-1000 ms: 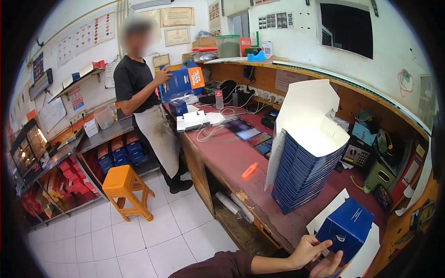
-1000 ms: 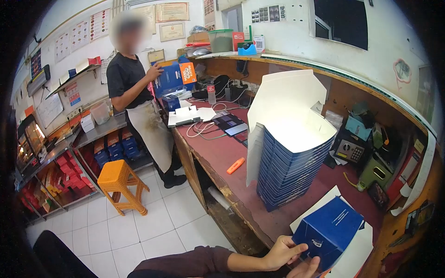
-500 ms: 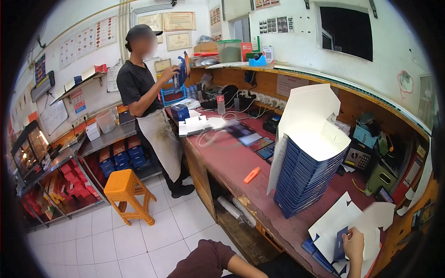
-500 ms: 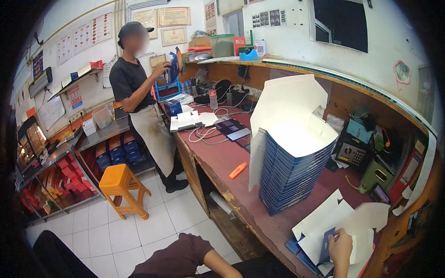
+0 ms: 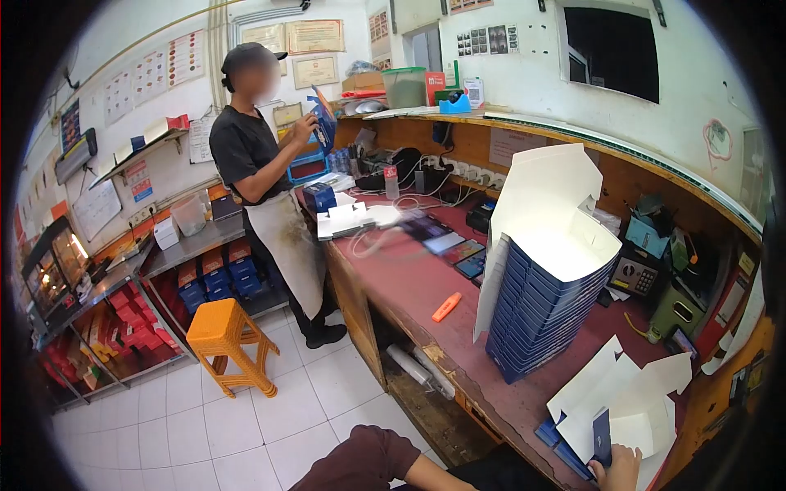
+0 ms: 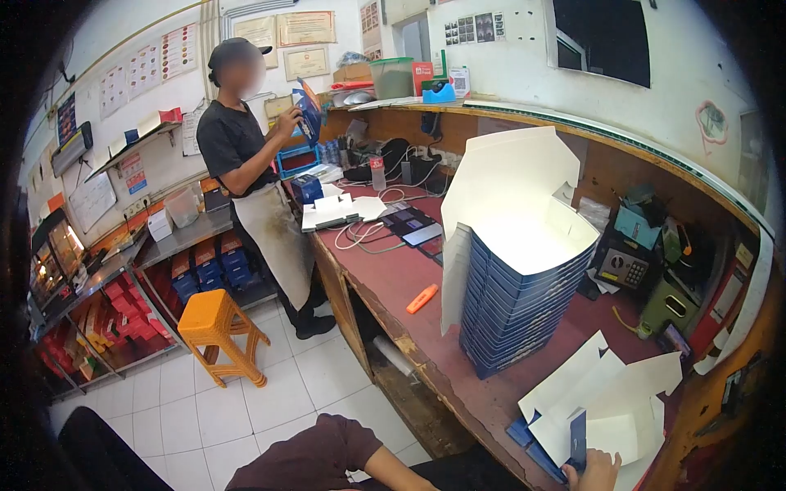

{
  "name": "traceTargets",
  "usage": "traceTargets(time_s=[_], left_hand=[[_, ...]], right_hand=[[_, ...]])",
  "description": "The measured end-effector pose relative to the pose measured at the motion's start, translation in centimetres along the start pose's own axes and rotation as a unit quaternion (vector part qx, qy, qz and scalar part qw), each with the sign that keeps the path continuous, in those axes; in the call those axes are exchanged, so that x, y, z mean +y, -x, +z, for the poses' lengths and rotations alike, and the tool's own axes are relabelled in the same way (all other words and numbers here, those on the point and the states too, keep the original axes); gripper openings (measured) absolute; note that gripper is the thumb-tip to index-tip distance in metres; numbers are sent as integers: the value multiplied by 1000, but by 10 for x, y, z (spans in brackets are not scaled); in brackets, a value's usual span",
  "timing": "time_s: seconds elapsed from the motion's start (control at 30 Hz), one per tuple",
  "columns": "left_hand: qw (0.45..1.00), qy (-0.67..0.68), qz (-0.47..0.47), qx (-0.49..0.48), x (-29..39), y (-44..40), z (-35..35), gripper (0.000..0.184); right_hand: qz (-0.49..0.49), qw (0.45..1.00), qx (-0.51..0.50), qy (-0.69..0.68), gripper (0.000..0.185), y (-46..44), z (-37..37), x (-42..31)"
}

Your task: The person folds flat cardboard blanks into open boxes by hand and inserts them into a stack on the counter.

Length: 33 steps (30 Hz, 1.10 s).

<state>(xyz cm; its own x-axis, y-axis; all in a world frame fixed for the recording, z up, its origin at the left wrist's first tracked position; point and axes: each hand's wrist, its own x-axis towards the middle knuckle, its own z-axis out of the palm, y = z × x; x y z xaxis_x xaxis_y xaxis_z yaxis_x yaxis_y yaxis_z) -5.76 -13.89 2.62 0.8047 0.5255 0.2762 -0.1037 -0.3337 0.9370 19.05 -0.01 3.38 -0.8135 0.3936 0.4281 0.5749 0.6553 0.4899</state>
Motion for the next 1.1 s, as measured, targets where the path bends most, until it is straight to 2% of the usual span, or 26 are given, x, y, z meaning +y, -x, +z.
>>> traceTargets(time_s=[0.07,0.1,0.13,0.17,0.23,0.27,0.33,0.47,0.53,0.57,0.6,0.63,0.67,0.7,0.73,0.8,0.83,0.9,1.1], left_hand=[[1000,1,1,-4,1,0,-1,11],[1000,0,2,-5,2,1,-2,11],[1000,-2,2,-8,3,1,-2,11],[1000,-2,3,-10,4,0,-1,11],[1000,-7,6,-15,7,-2,-3,11],[1000,-7,9,-21,8,-3,-4,11],[999,-3,20,-45,10,-6,-6,11],[993,6,34,-112,17,-18,-14,10],[991,-3,32,-133,25,-24,-21,10],[991,-20,29,-129,30,-26,-30,10],[994,-58,27,-93,36,-26,-41,10],[985,-166,45,7,44,-23,-58,8],[956,-270,42,108,52,-21,-76,9],[855,-444,81,257,72,-20,-94,13],[739,-563,91,358,85,-20,-113,15],[545,-648,101,523,102,-18,-143,15],[549,-647,102,519,106,-16,-150,15],[545,-648,2,532,111,-11,-160,14],[545,-689,48,475,106,-1,-184,10]], right_hand=[[-18,999,14,26,27,2,5,4],[43,992,-87,-86,27,1,6,7],[103,958,-185,-195,28,1,6,8],[103,958,-185,-193,28,1,6,10],[93,931,-308,-172,28,-8,-1,17],[99,931,-309,-166,28,-12,-1,22],[78,967,-78,-230,31,-12,1,34],[53,960,81,-264,28,-88,-58,58],[17,949,96,-299,25,-138,-105,62],[8,942,65,-330,25,-160,-121,65],[-1,931,36,-363,26,-182,-133,67],[-10,913,47,-406,25,-202,-144,63],[-20,891,59,-450,26,-221,-151,59],[-74,883,103,-451,27,-242,-145,58],[-129,871,147,-451,29,-261,-139,58],[-93,894,12,-437,34,-281,-163,51],[-88,895,13,-437,34,-291,-163,50],[-94,889,-49,-446,38,-309,-151,49],[-79,919,-58,-383,43,-323,-118,42]])
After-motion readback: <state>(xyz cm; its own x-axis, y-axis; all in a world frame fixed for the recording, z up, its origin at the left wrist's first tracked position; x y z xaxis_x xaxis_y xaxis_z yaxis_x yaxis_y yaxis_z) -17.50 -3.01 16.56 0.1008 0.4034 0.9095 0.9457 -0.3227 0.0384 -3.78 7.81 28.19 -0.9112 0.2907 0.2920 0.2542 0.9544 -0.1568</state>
